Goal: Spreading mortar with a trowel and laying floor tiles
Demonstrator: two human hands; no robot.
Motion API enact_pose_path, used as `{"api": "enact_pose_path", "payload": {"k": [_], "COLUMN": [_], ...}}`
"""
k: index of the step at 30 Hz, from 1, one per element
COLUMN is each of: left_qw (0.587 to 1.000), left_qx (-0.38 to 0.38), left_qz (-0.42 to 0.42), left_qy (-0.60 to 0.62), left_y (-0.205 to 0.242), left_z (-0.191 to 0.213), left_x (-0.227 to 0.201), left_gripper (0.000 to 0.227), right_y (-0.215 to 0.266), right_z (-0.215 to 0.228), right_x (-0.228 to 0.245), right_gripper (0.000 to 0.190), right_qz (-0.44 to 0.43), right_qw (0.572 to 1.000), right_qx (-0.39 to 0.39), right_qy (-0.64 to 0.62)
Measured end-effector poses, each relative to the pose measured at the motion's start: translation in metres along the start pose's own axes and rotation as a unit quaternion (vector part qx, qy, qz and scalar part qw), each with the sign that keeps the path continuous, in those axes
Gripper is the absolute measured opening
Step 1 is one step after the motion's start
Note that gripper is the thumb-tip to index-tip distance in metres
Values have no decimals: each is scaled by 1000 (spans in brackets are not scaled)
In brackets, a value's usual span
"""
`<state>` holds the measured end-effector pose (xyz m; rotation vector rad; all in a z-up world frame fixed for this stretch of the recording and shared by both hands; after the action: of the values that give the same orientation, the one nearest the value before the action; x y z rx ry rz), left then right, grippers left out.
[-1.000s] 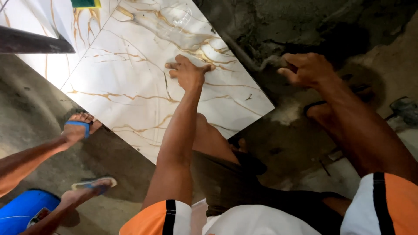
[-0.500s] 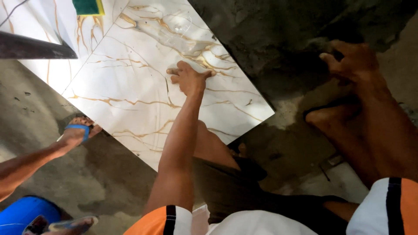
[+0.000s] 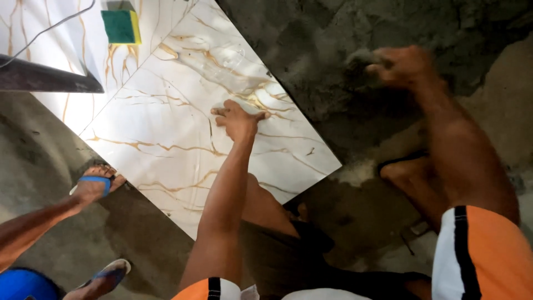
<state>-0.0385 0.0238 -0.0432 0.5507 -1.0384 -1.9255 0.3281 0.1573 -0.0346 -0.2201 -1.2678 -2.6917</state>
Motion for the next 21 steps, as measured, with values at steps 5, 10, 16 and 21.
{"api": "enact_pose_path", "payload": {"k": [5,10,16,21], "left_qw": [999,999,992,998], "left_qx": [-21,-23,-75,-48], "left_qz": [-26,-18,-99,-15], "left_qy": [18,21,1,-30], "left_y": [5,1,18,-9], "left_z": [3,1,6,-6], "left_x": [0,0,-5,3], "left_gripper": [103,104,96,105], "right_y": [-9,39,-30,-42], "right_z": [5,32,-8,-15], "right_x": [-74,61,38,-65], "right_gripper": [51,52,43,40], "right_qz": [66,-133,148,10], "right_qw": [983,974,979,996], "right_qx": [-152,90,-79,-63], "right_qy": [-82,-158,-118,-55]}}
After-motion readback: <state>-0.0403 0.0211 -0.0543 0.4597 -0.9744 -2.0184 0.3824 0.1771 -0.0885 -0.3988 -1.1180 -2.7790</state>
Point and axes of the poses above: each hand's wrist, its own y-axis away from the middle knuckle, its own z-axis out of the back of the hand, x = y × z, the point moved 5 cm from there along -y, towards the middle knuckle, and after that the axes turned 13 degrees about x, right-handed, at the moved point
